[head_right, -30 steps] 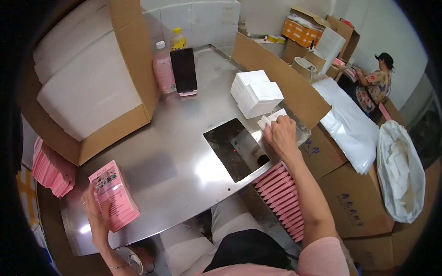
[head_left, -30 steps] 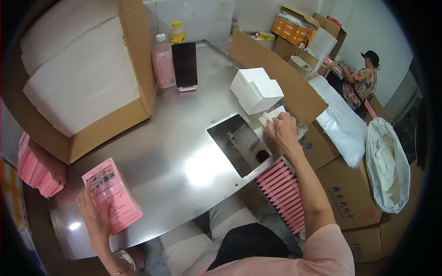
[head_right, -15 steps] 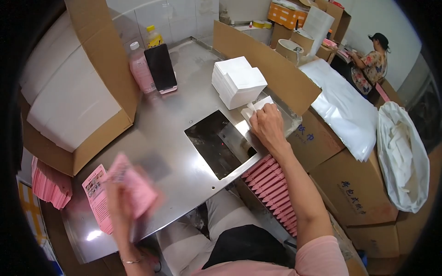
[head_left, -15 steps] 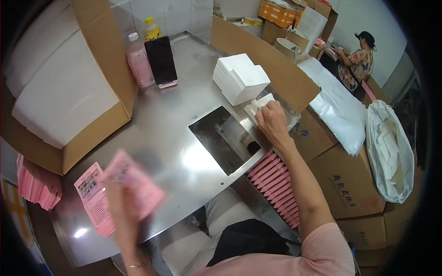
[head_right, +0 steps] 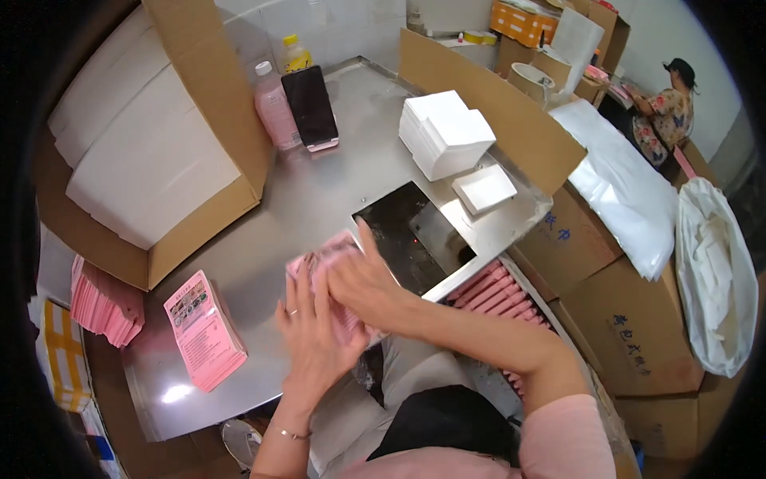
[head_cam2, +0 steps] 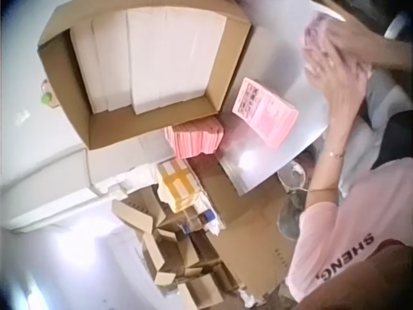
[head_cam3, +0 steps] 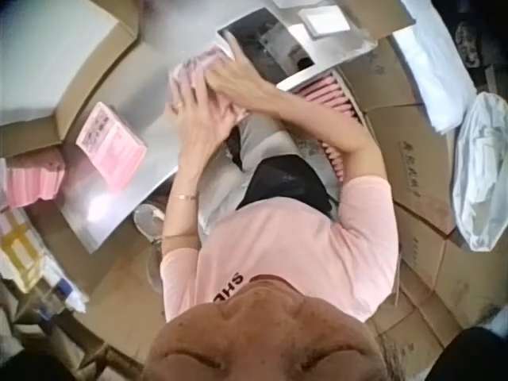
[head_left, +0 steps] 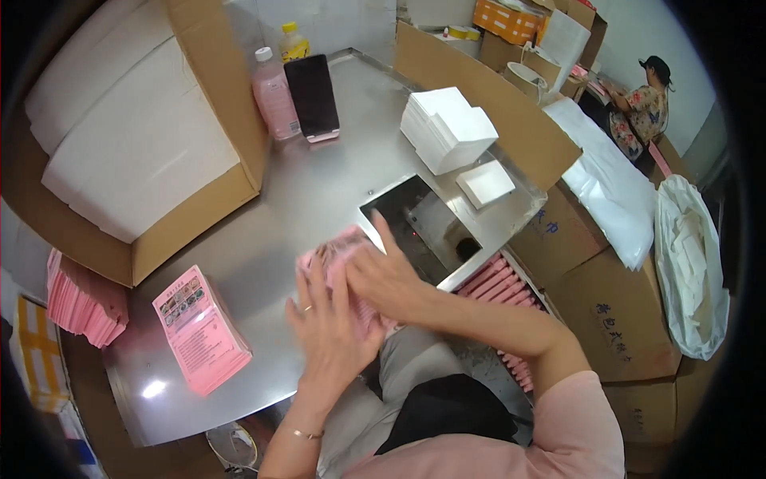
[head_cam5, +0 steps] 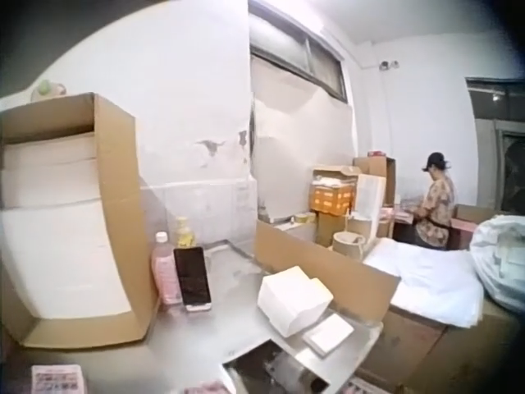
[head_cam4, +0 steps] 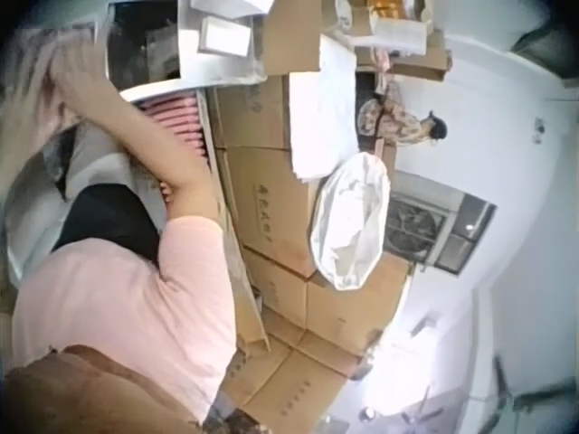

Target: Manually counting and packaging tissue packets into boxes and plastic bags.

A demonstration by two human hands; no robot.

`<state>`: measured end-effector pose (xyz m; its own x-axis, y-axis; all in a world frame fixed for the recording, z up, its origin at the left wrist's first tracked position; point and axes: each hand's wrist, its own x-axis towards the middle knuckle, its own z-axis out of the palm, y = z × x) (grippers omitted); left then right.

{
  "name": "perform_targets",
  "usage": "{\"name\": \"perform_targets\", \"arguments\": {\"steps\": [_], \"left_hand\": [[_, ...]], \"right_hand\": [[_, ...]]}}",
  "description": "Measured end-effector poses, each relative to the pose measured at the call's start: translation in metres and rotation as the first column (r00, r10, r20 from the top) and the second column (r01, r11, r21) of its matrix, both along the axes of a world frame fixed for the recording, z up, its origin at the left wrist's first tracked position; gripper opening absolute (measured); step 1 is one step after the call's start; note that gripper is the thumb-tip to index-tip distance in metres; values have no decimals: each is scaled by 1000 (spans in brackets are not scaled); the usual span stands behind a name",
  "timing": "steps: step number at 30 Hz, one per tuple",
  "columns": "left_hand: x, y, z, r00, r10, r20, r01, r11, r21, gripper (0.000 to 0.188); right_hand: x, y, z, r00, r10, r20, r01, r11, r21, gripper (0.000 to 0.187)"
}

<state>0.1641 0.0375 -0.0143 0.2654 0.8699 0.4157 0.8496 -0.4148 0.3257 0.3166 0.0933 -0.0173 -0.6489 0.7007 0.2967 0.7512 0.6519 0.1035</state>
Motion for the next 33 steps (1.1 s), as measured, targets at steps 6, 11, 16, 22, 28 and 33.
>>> {"name": "perform_targets", "arguments": {"steps": [6,11,16,22,28,33], "left_hand": [[-32,6,-5,985,46,-168,-51,998,-30,75],[-12,5,2,979,156,-130,-152,988,40,54],[-15,5,4,982,125,-143,-101,981,168,53],[-11,11,-6,983,-11,-183,18,999,35,43],[0,9,-7,985,-162,-66,165,986,40,35],[-2,10,-11,985,-171,-25,172,982,76,36]], "right_hand": [[24,-23,-10,933,75,-352,-33,992,125,22],[149,39,-1,773,-576,-266,625,620,474,17],[173,46,-23,766,-517,-381,615,763,200,13],[175,43,-22,765,-458,-452,578,798,169,11],[195,49,-27,739,-470,-483,612,768,189,23],[201,52,-23,715,-520,-468,630,769,108,14]]}}
